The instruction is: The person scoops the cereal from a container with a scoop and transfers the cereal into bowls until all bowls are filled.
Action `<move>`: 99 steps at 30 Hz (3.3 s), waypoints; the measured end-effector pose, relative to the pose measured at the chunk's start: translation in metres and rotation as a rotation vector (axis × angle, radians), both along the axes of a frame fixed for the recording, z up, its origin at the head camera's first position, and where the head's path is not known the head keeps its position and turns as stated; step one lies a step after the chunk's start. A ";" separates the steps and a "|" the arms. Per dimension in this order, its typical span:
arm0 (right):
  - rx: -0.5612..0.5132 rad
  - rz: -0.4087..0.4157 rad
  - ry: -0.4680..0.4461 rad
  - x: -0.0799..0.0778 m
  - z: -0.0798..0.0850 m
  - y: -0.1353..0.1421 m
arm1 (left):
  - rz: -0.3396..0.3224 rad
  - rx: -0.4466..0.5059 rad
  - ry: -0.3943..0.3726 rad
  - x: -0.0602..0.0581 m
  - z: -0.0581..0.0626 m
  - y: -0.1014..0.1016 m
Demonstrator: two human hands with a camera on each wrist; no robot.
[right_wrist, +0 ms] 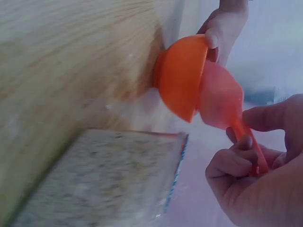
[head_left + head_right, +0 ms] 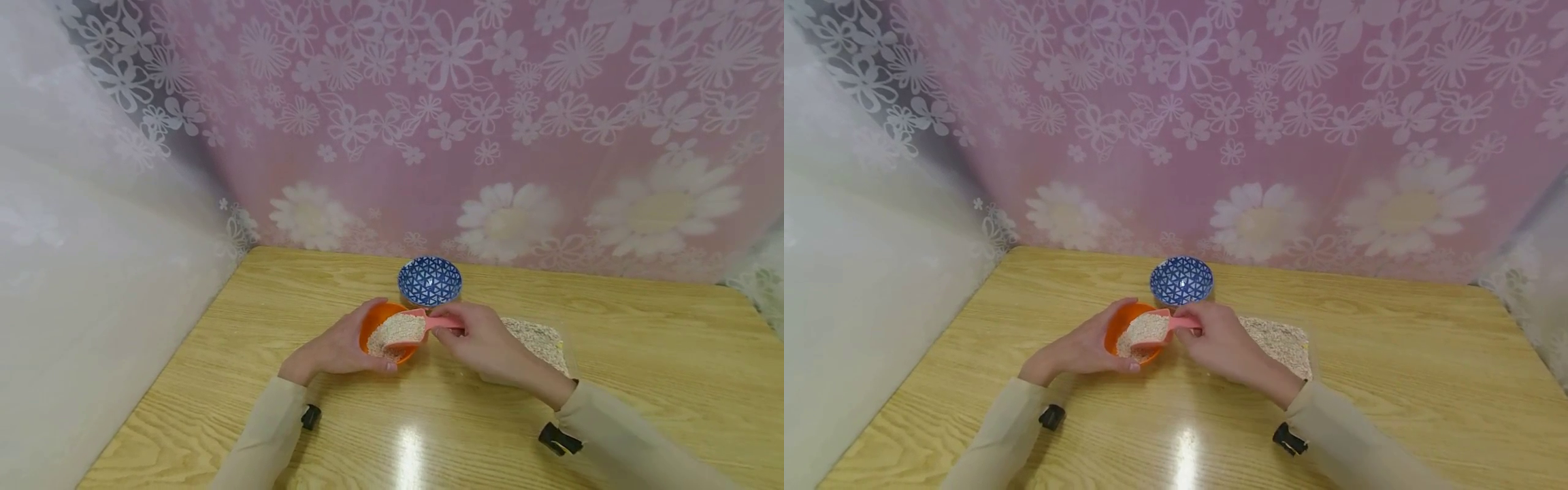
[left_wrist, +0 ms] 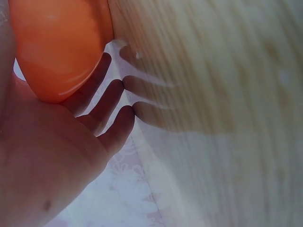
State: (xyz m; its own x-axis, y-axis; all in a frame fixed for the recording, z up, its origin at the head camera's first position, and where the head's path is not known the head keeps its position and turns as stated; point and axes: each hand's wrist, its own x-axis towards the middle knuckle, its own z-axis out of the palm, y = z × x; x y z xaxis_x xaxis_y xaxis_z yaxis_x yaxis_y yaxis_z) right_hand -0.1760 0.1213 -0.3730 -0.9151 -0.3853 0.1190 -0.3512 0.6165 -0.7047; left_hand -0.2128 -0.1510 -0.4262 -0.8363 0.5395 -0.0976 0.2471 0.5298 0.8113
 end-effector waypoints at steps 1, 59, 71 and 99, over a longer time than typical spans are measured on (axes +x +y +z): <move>0.026 0.003 0.023 -0.001 0.002 -0.003 | 0.001 -0.004 0.003 0.000 0.000 0.000; 0.218 0.145 0.175 -0.013 0.033 0.012 | 0.052 -0.167 0.031 0.002 0.005 0.002; 0.043 0.130 0.160 -0.006 0.011 0.032 | 0.027 -0.214 0.082 0.004 0.004 -0.002; -0.225 -0.058 0.125 0.021 -0.008 0.092 | 0.100 -0.145 0.364 0.014 0.011 0.012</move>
State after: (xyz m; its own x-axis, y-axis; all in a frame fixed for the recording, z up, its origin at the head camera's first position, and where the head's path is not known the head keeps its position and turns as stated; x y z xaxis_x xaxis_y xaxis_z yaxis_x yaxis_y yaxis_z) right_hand -0.1555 0.2131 -0.3812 -0.9076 -0.2834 0.3097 -0.4131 0.4705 -0.7797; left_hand -0.1992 -0.1389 -0.4150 -0.8782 0.4558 0.1453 0.4455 0.6685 0.5955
